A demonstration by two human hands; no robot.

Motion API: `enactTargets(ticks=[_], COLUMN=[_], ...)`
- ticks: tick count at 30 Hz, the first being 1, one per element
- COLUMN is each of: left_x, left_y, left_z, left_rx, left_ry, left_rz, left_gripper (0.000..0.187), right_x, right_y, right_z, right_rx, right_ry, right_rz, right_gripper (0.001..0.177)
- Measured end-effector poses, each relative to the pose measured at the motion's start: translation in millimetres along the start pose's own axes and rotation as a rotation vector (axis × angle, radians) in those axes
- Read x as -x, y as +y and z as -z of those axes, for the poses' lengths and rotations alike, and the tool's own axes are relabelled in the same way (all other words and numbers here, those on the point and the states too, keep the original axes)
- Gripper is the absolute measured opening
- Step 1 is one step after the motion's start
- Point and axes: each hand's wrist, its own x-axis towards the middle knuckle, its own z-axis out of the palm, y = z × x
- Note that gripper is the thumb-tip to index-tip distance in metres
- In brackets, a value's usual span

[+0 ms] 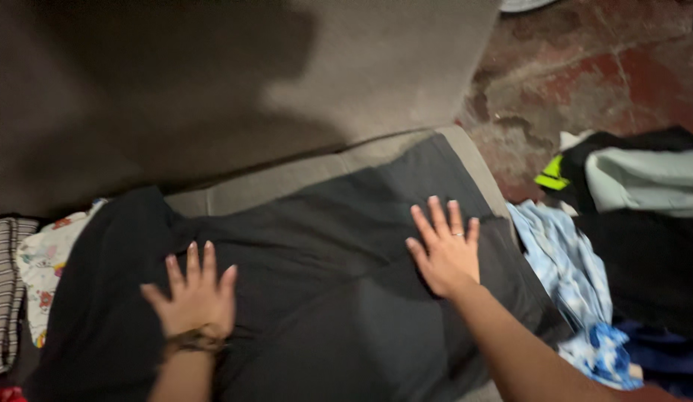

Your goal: The person folds several garments on a gray couch, including a black long-sleeve shirt, a light blue striped shirt, and a black short-sleeve shirt. Each item is smoothed, folded into a compact rectangle, and placed in a growing stack on the couch.

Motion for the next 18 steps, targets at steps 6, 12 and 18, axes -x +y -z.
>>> enactTargets(ticks=[6, 12, 18], left_x=[-50.4, -147.4, -155.9], left_y=[-58.5, -71.8, -87.8], left_z=[-14.1, -27.4, -33.7], left_rx=[0.248, 0.376, 0.238], left_ry=[-0.11, -0.118, -0.397], left_rz=[0.164, 0.336, 0.376], left_gripper=[0.04, 0.055, 0.04], right_x=[-87.2, -159.9, -170.6], right_y=[-26.6, -43.8, -4.0], right_z=[0.3, 19.2, 32.4], right_rx=[-0.011, 0.123, 0.289], right_ry=[-0.047, -0.293, -0.303], right_rz=[-0.04, 0.217, 0.195], right_gripper=[0.078, 0.072, 0.04])
